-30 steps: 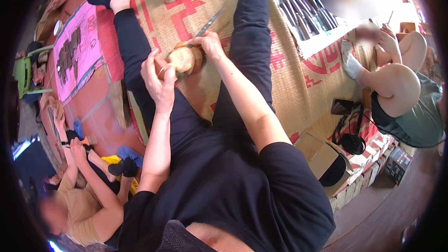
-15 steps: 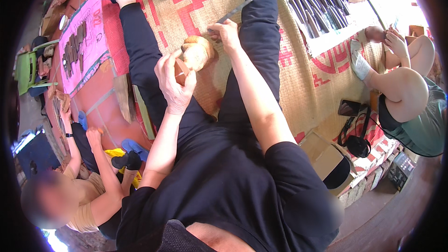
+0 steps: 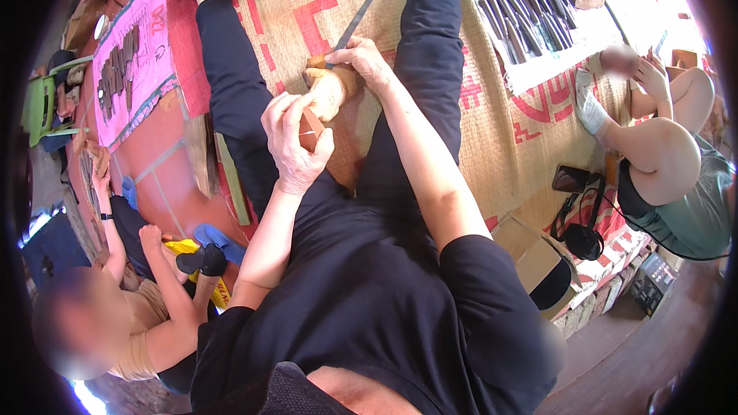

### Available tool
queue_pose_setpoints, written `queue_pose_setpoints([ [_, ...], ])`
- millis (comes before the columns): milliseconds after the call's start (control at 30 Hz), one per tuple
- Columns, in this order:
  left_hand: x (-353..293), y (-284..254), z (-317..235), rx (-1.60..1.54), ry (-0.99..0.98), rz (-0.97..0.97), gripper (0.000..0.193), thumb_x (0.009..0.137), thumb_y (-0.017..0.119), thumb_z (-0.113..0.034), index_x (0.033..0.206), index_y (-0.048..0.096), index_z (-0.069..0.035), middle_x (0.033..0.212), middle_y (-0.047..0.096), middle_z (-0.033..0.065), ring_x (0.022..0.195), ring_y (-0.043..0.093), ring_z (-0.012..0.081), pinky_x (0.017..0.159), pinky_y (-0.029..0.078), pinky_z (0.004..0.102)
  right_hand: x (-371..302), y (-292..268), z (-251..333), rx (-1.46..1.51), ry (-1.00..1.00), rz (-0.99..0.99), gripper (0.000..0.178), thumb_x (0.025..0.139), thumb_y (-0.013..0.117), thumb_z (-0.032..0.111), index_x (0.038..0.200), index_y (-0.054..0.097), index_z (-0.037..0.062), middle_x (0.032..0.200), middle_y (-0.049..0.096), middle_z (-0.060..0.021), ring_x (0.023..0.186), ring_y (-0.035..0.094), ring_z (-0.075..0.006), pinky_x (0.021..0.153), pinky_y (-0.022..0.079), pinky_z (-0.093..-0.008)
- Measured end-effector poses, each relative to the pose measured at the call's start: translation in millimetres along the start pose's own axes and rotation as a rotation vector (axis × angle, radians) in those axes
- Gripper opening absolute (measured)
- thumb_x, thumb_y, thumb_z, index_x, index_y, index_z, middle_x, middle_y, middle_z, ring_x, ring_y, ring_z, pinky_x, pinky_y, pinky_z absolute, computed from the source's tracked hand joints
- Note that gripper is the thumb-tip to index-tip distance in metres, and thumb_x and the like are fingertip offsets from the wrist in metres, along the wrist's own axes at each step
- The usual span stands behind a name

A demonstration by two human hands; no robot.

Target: The person sits on a mat and carves a small wooden object using a chisel. They hold the wood in their left hand and use the chisel in their right hand to shape the piece, occasionally rotating it to access different sides.

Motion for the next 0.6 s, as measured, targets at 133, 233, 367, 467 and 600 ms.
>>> queue_pose_setpoints([
  [133, 1.2, -1.6, -0.2, -0.019, -0.004, 0.03, 0.053, 0.066, 0.069, -0.016, 0.117, 0.055, -0.005, 0.114, 0.052, 0.0148, 0.11, 0.049, 0.0361, 0.097, 0.042, 0.0469, 4.2, -15.8, 3.8, 0.052, -0.011, -0.203, 0.014, 0.076, 0.071, 0.009, 0.085, 0.063, 0.0022, 0.085, 0.067, -0.0099, 0.065, 0.062, -0.0142, 0.056, 0.048, -0.0261],
  [233, -2.3, -3.3, 1.6, -0.02, 0.001, 0.024, 0.053, 0.066, 0.07, -0.016, 0.117, 0.055, -0.006, 0.114, 0.052, 0.0145, 0.11, 0.049, 0.036, 0.097, 0.042, 0.0468, 2.4, -12.6, 11.3, 0.067, 0.063, -0.198, 0.014, 0.076, 0.073, 0.009, 0.083, 0.062, 0.0029, 0.084, 0.067, -0.0111, 0.067, 0.063, -0.0153, 0.055, 0.048, -0.0269],
  [367, -2.3, -0.6, 0.0, -0.033, 0.024, 0.041, 0.053, 0.067, 0.07, -0.017, 0.117, 0.055, -0.007, 0.114, 0.052, 0.014, 0.11, 0.05, 0.0359, 0.097, 0.042, 0.0467, 6.2, -1.0, 0.6, -0.045, -0.012, 0.023, 0.022, 0.072, 0.073, 0.009, 0.092, 0.07, 0.0009, 0.084, 0.068, -0.0071, 0.077, 0.062, -0.0153, 0.074, 0.047, -0.0278],
  [467, -2.5, 0.1, -1.6, -0.033, 0.021, 0.053, 0.053, 0.067, 0.07, -0.017, 0.117, 0.055, -0.007, 0.113, 0.052, 0.0135, 0.11, 0.05, 0.036, 0.096, 0.042, 0.0466, 7.1, -7.2, 8.1, 0.047, -0.063, -0.16, 0.015, 0.071, 0.072, 0.008, 0.084, 0.069, 0.0015, 0.075, 0.067, -0.0066, 0.061, 0.059, -0.0136, 0.058, 0.048, -0.0262],
  [600, -6.7, -1.8, -0.4, -0.033, 0.039, 0.062, 0.053, 0.067, 0.071, -0.018, 0.116, 0.056, -0.008, 0.113, 0.052, 0.013, 0.11, 0.05, 0.0358, 0.097, 0.042, 0.0466, 4.9, -7.9, 18.1, 0.052, 0.036, -0.149, 0.012, 0.076, 0.07, 0.006, 0.086, 0.067, 0.0017, 0.077, 0.066, -0.0065, 0.063, 0.06, -0.0119, 0.059, 0.049, -0.0234],
])
Point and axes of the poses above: each hand's wrist, its own x-axis towards the middle knuckle, its own y-axis out of the palm, z = x × y, the point moved 3 cm from there along x, towards the middle knuckle
